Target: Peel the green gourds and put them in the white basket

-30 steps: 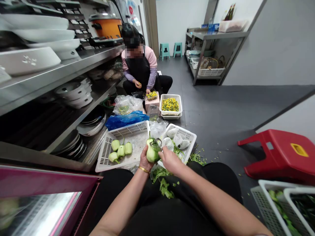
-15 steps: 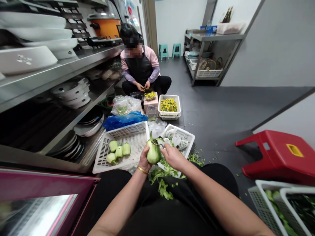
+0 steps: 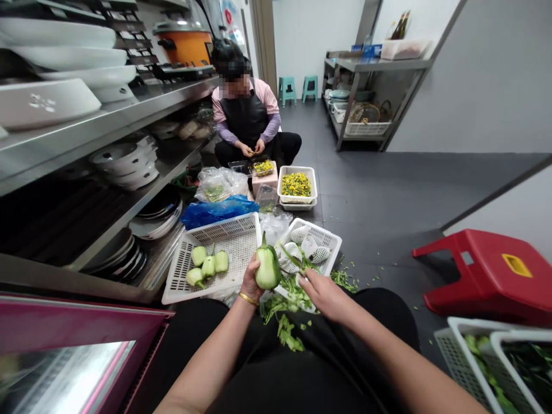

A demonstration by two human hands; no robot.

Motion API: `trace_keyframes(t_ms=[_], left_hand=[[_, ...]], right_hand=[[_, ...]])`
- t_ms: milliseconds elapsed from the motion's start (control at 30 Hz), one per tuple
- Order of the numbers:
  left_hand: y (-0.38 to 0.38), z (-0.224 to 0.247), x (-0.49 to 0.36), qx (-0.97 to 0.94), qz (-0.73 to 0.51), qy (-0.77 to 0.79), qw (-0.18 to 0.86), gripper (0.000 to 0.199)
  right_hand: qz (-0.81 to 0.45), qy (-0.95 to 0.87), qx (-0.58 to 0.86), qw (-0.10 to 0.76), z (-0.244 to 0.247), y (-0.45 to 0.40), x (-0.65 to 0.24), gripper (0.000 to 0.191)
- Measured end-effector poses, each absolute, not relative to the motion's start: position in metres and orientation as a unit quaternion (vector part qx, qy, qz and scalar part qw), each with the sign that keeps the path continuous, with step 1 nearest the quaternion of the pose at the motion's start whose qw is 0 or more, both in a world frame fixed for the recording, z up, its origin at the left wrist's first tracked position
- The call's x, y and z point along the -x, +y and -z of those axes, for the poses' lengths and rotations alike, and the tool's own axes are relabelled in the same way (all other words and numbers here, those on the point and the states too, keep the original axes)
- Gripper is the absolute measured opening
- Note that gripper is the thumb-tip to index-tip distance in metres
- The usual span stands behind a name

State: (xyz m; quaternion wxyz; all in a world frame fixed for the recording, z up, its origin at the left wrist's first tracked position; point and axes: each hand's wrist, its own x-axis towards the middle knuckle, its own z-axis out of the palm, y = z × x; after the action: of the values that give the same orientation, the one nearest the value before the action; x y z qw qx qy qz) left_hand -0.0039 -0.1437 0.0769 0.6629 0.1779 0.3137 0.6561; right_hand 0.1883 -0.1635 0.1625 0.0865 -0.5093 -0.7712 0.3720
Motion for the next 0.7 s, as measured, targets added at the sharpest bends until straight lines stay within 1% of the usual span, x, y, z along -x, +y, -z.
trace_keyframes(t_ms=[100,200,267,333,400,433,500,567,633,700], left_hand=[[-0.147,-0.079,0.002,-0.196,-0.657,0.298,0.665,0.039],[-0.147,-0.077,0.003,-0.173,-0.672,0.295,0.657,0.039],[-0.145,-0.074,0.005,-0.142,-0.677,0.302,0.656,0.039],[-0.142,-0.07,0.008,-0.1,-0.674,0.308,0.664,0.04],[-0.138,-0.067,0.01,-0.055,-0.668,0.312,0.674,0.041],[-0.137,-0.066,0.01,-0.033,-0.663,0.315,0.678,0.041],[-0.137,-0.064,0.01,0.002,-0.637,0.33,0.697,0.041],[-0.14,-0.063,0.007,0.023,-0.591,0.352,0.726,0.038],[-0.143,-0.065,0.006,0.036,-0.554,0.362,0.749,0.033],[-0.144,-0.07,0.007,0.047,-0.575,0.35,0.738,0.03]], right_hand=[[-0.348,-0.768,0.527,0.107,-0.172,-0.142,-0.154,0.023],[-0.358,-0.753,0.541,0.109,-0.152,-0.167,-0.145,0.02],[-0.393,-0.752,0.523,0.079,-0.133,-0.199,-0.158,0.022],[-0.436,-0.756,0.489,0.006,-0.121,-0.226,-0.181,0.023],[-0.449,-0.753,0.479,-0.038,-0.119,-0.233,-0.202,0.025],[-0.444,-0.753,0.484,-0.035,-0.122,-0.228,-0.207,0.026],[-0.42,-0.757,0.5,0.004,-0.133,-0.205,-0.208,0.027],[-0.394,-0.762,0.512,0.049,-0.145,-0.174,-0.197,0.027],[-0.378,-0.762,0.521,0.073,-0.153,-0.149,-0.182,0.025],[-0.376,-0.761,0.521,0.087,-0.153,-0.139,-0.17,0.023]])
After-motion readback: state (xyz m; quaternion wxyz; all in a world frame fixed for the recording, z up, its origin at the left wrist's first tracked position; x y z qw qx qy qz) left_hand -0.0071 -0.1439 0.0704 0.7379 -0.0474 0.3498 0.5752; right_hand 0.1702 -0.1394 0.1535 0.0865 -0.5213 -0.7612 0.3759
